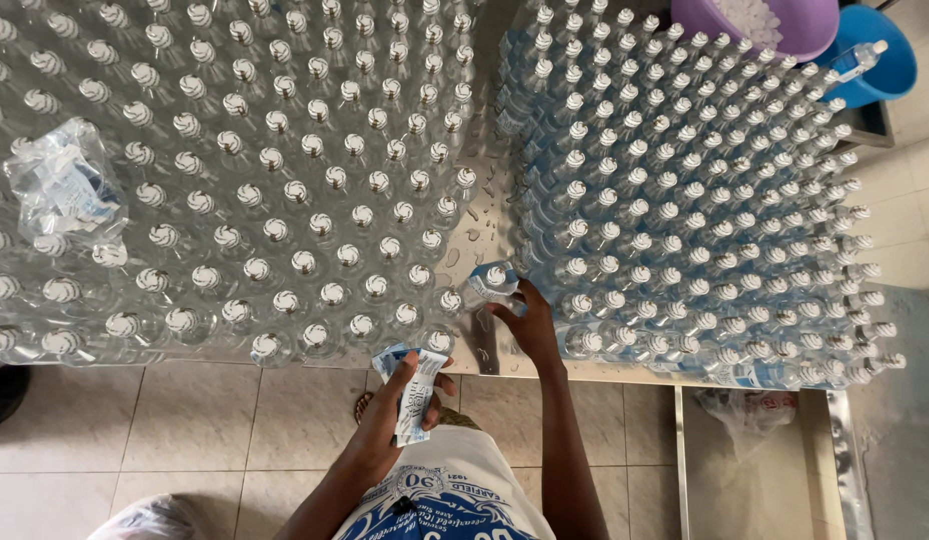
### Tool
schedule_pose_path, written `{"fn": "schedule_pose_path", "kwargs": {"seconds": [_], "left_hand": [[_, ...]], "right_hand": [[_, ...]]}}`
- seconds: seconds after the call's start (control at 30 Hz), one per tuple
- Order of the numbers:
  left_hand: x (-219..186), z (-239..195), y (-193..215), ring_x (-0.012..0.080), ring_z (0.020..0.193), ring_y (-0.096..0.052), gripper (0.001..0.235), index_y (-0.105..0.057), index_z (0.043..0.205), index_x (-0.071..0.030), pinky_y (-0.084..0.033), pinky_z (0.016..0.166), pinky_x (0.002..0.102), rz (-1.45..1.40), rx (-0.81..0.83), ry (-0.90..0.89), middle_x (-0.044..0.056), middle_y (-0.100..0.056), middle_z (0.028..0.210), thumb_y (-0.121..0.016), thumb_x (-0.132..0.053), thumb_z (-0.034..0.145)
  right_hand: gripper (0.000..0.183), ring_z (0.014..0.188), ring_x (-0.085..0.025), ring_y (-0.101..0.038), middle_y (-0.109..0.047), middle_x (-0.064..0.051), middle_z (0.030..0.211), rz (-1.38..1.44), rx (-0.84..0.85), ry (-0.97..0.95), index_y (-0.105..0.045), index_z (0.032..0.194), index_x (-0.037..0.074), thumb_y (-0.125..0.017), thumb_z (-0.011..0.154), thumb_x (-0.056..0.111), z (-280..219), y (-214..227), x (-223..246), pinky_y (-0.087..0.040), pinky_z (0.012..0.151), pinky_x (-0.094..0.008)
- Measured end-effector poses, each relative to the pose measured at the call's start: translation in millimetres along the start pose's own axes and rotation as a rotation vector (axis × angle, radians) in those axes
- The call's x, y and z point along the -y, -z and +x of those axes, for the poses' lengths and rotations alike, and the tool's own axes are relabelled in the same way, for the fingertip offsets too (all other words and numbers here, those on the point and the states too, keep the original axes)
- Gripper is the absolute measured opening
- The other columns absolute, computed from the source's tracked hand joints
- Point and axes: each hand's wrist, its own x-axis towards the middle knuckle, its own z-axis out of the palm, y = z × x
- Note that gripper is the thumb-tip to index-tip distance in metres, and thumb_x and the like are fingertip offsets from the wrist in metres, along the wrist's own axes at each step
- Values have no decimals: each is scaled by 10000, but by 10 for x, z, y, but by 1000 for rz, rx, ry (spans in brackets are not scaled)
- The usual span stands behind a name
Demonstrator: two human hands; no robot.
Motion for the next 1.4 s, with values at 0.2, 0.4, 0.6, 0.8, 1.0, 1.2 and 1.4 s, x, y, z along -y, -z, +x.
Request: {"fn": "schedule_pose_path", "kwargs": {"seconds": [0.2,0.4,0.6,0.8,1.0,1.2,1.4], "left_hand": [[-13,-18,6,160,575,-479,620,-666,1424,-6,-369,560,326,16,2,-4,160,-718,1008,-452,-492,1104],[-75,-44,-22,160,591,-504,623,-680,1421,5,-385,553,315,24,-8,-18,161,-723,993,-477,-485,1093],[-61,-67,16,147,599,-519,642,-674,1435,6,-391,556,303,21,19,-25,147,-715,995,-468,-495,1091],[-83,-68,3,143,584,-503,649,-685,1441,-2,-385,561,302,21,-13,10,142,-718,991,-468,-502,1089],[-98,-59,-1,146,579,-505,646,-684,1445,-5,-393,552,293,13,-30,31,135,-707,985,-478,-500,1084],[-122,-100,-8,145,584,-505,648,-677,1454,19,-393,563,293,6,-27,2,145,-731,993,-480,-481,1093],[-104,-117,1,163,575,-507,640,-692,1419,56,-383,553,303,11,-70,10,180,-756,978,-493,-459,1095]], "right_hand": [[1056,1591,-346,-436,-414,-140,1740,-51,34,256,-340,1705,129,-734,879,654,-3,7,70,-457,1225,-509],[1105,1556,-363,-520,-540,-122,1684,62,-82,203,-248,1733,170,-706,872,691,-54,-155,302,-500,1186,-526],[973,1517,-349,-571,-589,-193,1630,93,-130,281,-401,1672,163,-793,881,573,-46,-167,189,-494,1207,-490],[991,1598,-320,-468,-472,-139,1735,127,-65,171,-379,1693,159,-852,867,436,-37,-208,306,-424,1263,-472],[924,1454,-297,-612,-638,-131,1573,173,-25,157,-431,1654,176,-900,860,240,68,-354,5,-497,1200,-407],[876,1345,-314,-690,-739,-111,1423,158,-27,11,-458,1594,102,-902,850,232,207,-561,-317,-559,1120,-436],[915,1404,-334,-652,-683,-153,1493,213,-29,34,-435,1612,67,-910,841,196,297,-745,-616,-549,1157,-432]]}}
